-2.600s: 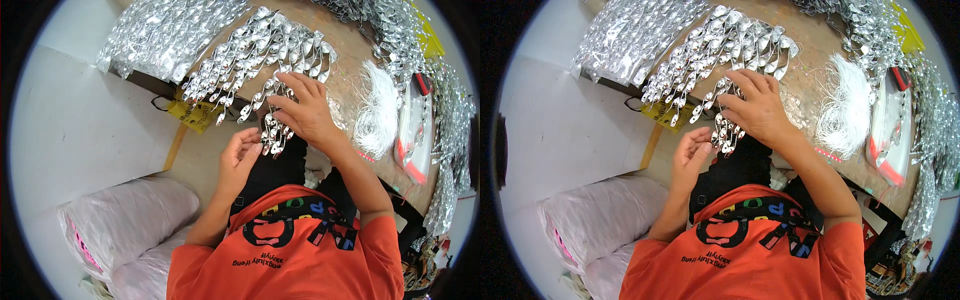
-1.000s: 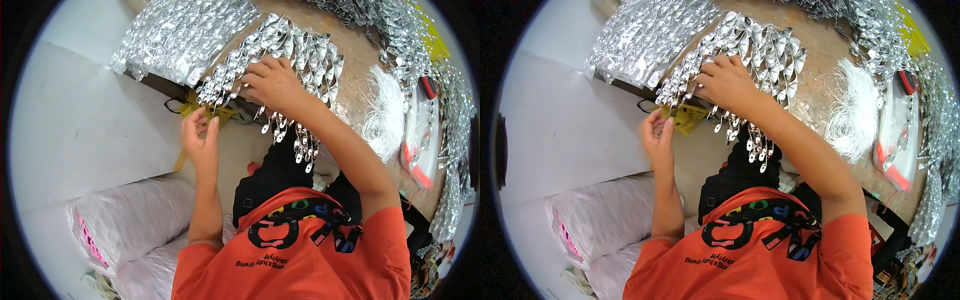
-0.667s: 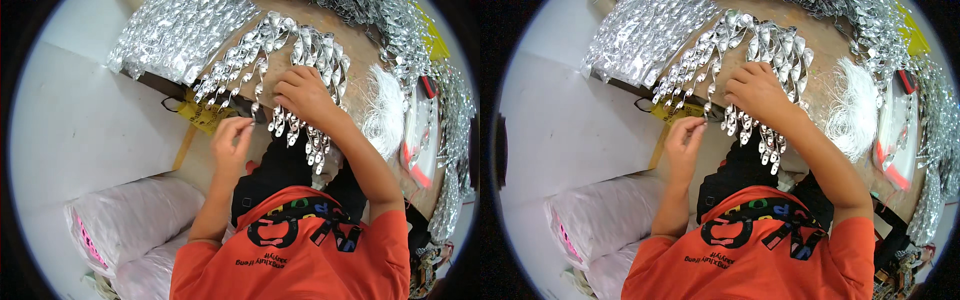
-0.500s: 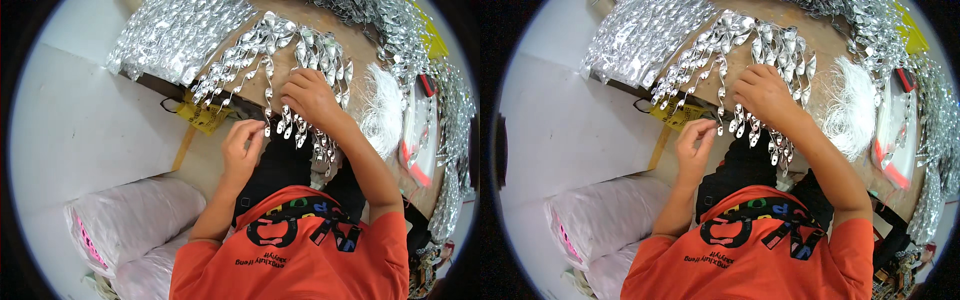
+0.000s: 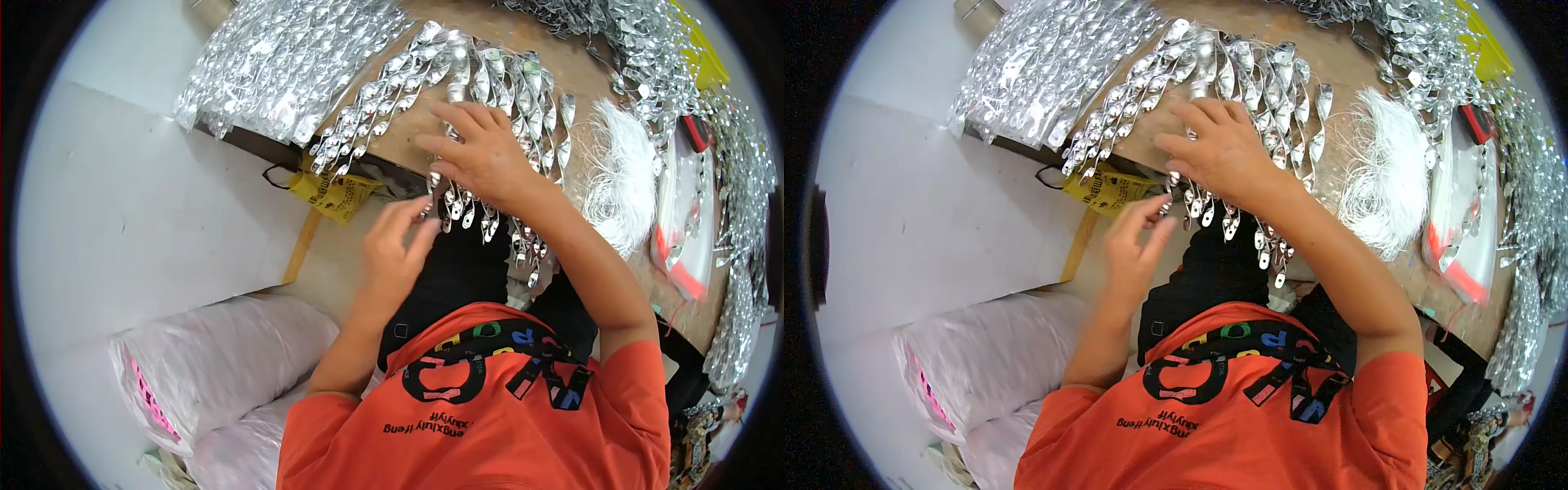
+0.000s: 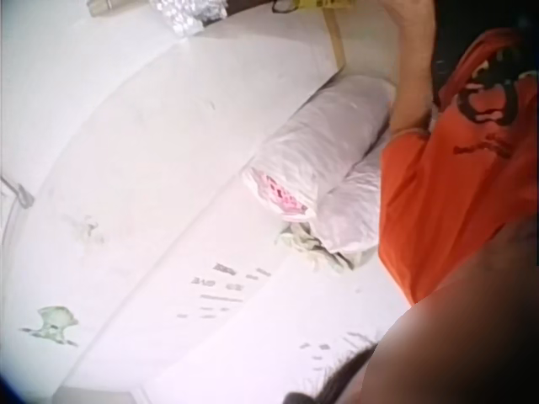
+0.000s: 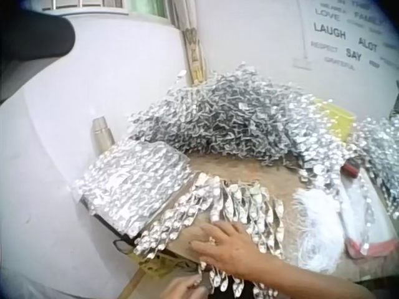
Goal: Manually sorting and packaging silver metallic fringe decorations into clear plastic bags.
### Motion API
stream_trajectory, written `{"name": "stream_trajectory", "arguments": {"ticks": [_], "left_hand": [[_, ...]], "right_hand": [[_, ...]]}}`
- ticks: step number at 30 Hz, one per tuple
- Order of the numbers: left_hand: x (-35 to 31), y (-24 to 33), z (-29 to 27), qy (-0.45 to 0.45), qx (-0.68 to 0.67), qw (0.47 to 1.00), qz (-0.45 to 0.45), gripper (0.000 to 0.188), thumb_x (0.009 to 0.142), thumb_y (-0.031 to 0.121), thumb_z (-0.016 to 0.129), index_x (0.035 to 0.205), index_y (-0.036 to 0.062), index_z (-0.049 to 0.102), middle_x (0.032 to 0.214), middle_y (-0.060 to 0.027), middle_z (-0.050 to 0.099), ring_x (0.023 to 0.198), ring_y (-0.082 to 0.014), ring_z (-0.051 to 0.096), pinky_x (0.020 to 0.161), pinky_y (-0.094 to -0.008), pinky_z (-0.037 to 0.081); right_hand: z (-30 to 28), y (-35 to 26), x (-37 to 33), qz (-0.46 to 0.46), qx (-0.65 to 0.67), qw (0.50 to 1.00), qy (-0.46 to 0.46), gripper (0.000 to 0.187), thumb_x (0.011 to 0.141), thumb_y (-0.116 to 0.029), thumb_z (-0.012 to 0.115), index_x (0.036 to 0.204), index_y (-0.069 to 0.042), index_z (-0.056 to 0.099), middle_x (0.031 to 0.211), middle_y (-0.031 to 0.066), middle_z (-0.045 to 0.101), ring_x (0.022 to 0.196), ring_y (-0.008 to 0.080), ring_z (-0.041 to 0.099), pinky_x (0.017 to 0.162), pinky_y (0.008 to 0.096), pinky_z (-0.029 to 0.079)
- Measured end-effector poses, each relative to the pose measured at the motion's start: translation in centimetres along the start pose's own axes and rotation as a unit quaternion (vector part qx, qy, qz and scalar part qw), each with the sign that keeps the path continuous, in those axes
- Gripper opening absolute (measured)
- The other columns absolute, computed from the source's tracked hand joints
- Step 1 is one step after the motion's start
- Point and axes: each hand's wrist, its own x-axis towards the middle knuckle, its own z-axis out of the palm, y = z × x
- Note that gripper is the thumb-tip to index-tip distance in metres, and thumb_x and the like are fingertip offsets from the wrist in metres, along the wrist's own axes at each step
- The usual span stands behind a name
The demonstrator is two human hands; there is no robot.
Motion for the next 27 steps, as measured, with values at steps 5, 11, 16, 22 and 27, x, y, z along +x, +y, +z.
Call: {"name": "stream_trajectory", "arguments": {"ticks": [5, 11, 16, 22, 27], "left_hand": [[1.3, -2.3, -1.8, 0.173, 0.127, 0.974, 0.073, 0.022, 0.081, 0.011, 0.068, 0.099, 0.0010, 0.060, 0.098, -0.0118, 0.058, 0.091, -0.0231, 0.056, 0.082, -0.0340, 0.045], [3.1, -5.8, -3.8, 0.289, -0.181, 0.922, -0.181, 0.030, 0.087, 0.014, 0.065, 0.106, 0.0023, 0.046, 0.101, -0.0097, 0.054, 0.090, -0.0161, 0.055, 0.081, -0.0285, 0.046], [4.1, -6.5, -3.6, 0.219, -0.476, 0.830, -0.194, 0.024, 0.088, 0.013, 0.062, 0.104, 0.0048, 0.047, 0.101, -0.0095, 0.058, 0.090, -0.0168, 0.058, 0.080, -0.0312, 0.050], [4.4, -7.0, -4.0, 0.209, -0.523, 0.809, -0.166, 0.015, 0.090, 0.011, 0.059, 0.101, 0.0053, 0.050, 0.096, -0.0083, 0.061, 0.085, -0.0168, 0.060, 0.080, -0.0315, 0.051], [2.3, -4.0, -1.1, 0.106, -0.511, 0.830, -0.194, 0.013, 0.090, 0.011, 0.059, 0.099, 0.0047, 0.051, 0.095, -0.0074, 0.063, 0.086, -0.0160, 0.063, 0.078, -0.0275, 0.051]], "right_hand": [[-0.3, 0.5, -0.7, -0.004, -0.022, 0.998, -0.052, 0.023, 0.077, -0.025, 0.068, 0.099, -0.016, 0.066, 0.119, 0.0075, 0.054, 0.116, 0.0289, 0.046, 0.094, 0.0418, 0.035], [0.0, 0.4, -0.6, -0.001, -0.012, 0.999, -0.046, 0.021, 0.079, -0.024, 0.067, 0.098, -0.015, 0.066, 0.116, 0.0059, 0.056, 0.115, 0.0282, 0.047, 0.094, 0.0409, 0.035], [0.0, 0.4, -0.7, 0.001, -0.010, 0.999, -0.047, 0.020, 0.080, -0.025, 0.066, 0.097, -0.014, 0.066, 0.114, 0.0060, 0.057, 0.115, 0.0284, 0.047, 0.094, 0.0413, 0.035], [0.0, 0.5, -0.7, 0.000, -0.011, 0.999, -0.039, 0.021, 0.080, -0.025, 0.066, 0.098, -0.014, 0.066, 0.113, 0.0058, 0.057, 0.115, 0.0280, 0.048, 0.094, 0.0413, 0.035], [0.2, 0.6, -0.9, 0.005, -0.013, 0.999, -0.045, 0.021, 0.080, -0.025, 0.066, 0.098, -0.014, 0.065, 0.113, 0.0049, 0.058, 0.113, 0.0274, 0.048, 0.094, 0.0404, 0.034]]}}
